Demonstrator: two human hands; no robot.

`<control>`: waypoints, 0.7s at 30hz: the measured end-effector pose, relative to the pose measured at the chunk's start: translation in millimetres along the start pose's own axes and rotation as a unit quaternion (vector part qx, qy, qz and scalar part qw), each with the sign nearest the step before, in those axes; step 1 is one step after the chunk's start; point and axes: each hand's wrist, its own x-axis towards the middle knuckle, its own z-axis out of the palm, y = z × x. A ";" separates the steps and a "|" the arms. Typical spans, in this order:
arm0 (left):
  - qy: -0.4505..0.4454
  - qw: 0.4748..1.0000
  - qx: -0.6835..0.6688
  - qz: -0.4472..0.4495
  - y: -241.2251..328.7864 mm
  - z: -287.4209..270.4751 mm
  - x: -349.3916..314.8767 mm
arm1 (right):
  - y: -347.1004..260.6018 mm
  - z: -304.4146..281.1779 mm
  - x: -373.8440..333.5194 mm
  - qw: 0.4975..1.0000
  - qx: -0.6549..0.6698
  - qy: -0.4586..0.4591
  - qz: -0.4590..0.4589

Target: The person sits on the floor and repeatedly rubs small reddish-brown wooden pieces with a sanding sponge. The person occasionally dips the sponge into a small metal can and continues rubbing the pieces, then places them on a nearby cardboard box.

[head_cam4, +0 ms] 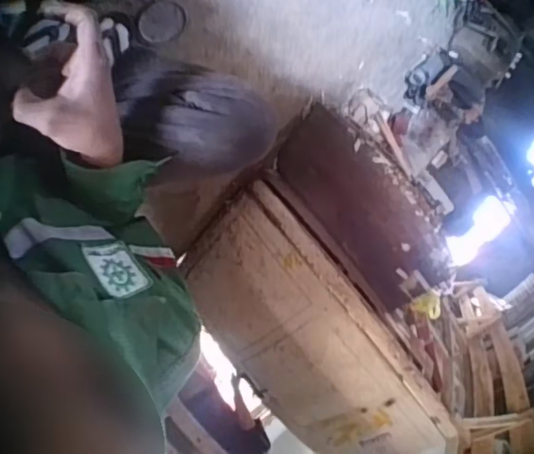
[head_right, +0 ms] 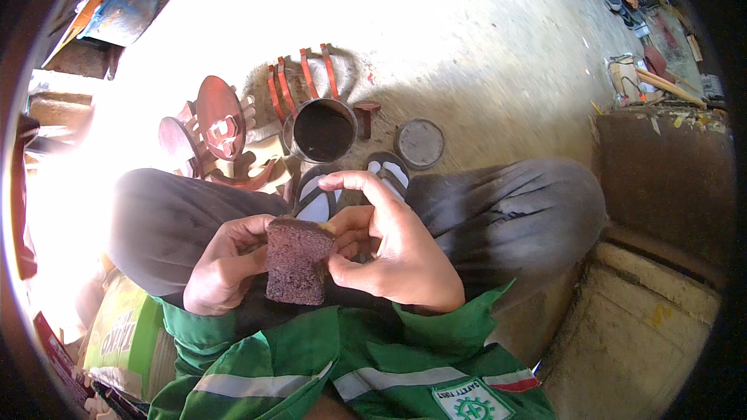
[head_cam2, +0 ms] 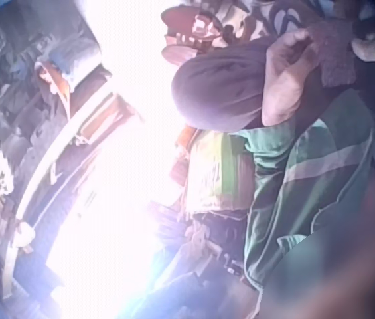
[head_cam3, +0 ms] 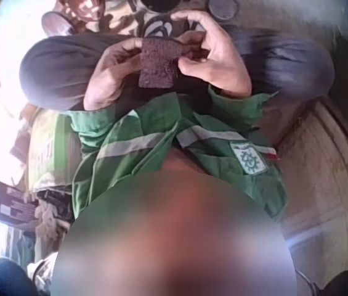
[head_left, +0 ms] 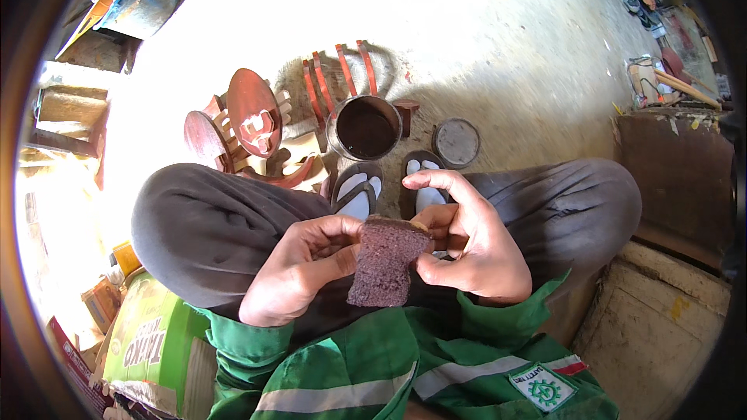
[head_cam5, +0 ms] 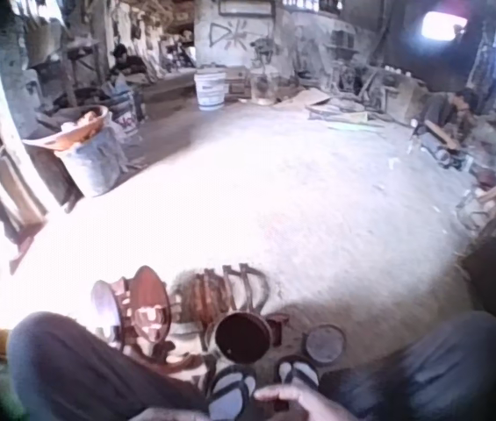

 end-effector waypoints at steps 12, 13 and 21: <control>0.157 0.967 0.133 0.150 -2.9 -66.5 27.9 | 10.0 -167.2 -89.3 0.729 -0.319 0.519 -0.312; 0.166 0.964 0.156 0.134 -11.1 -72.7 40.6 | 31.7 -194.3 -59.8 0.776 -0.321 0.475 -0.261; 0.165 0.913 0.371 0.044 -89.8 -114.0 158.1 | 219.6 -343.4 151.4 0.725 -0.520 0.441 -0.101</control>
